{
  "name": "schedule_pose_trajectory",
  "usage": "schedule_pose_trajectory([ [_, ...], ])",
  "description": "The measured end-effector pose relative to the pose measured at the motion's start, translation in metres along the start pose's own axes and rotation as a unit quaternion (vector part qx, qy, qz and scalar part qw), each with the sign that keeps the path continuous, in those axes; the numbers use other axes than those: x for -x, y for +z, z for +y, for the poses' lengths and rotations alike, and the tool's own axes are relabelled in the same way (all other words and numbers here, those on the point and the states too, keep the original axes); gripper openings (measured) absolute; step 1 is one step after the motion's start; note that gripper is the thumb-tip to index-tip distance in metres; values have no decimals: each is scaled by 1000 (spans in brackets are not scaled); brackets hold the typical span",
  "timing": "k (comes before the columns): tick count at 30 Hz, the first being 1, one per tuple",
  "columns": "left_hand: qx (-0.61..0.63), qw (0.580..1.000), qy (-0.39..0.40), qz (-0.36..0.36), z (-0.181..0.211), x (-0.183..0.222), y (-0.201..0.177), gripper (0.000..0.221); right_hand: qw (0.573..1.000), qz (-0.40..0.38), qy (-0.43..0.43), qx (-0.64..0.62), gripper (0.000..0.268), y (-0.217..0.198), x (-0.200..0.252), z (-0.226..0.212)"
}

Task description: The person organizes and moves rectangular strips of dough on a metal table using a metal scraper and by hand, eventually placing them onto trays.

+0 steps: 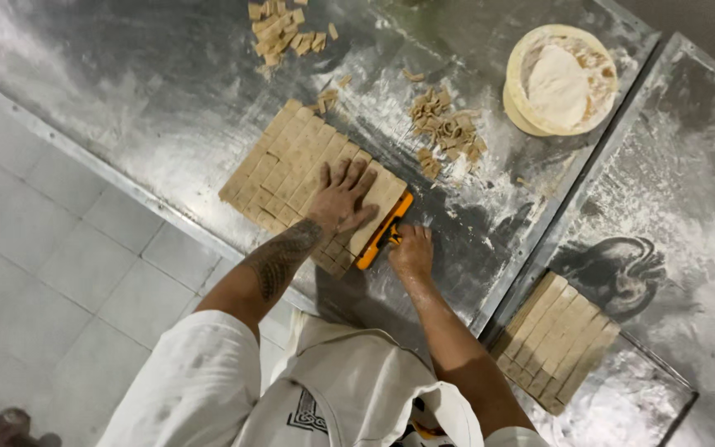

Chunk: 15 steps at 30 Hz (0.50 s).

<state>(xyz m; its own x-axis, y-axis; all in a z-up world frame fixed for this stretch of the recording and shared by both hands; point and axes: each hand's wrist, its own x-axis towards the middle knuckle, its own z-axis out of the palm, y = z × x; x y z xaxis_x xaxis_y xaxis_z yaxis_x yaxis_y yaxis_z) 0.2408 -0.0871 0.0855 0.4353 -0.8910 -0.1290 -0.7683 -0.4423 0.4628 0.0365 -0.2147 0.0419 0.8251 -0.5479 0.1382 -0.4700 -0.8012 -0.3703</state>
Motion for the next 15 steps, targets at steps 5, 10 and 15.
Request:
schedule_pose_trajectory([
  [5,-44,992,-45,-107,13,3,-21,85,999,-7,40,-17,34,5,19,0],
  [10,53,992,28,108,-4,75,33,78,995,-70,74,23,32,14,2,10],
  [15,63,990,10,125,-12,108,54,80,991,-64,120,12,35,26,12,7],
])
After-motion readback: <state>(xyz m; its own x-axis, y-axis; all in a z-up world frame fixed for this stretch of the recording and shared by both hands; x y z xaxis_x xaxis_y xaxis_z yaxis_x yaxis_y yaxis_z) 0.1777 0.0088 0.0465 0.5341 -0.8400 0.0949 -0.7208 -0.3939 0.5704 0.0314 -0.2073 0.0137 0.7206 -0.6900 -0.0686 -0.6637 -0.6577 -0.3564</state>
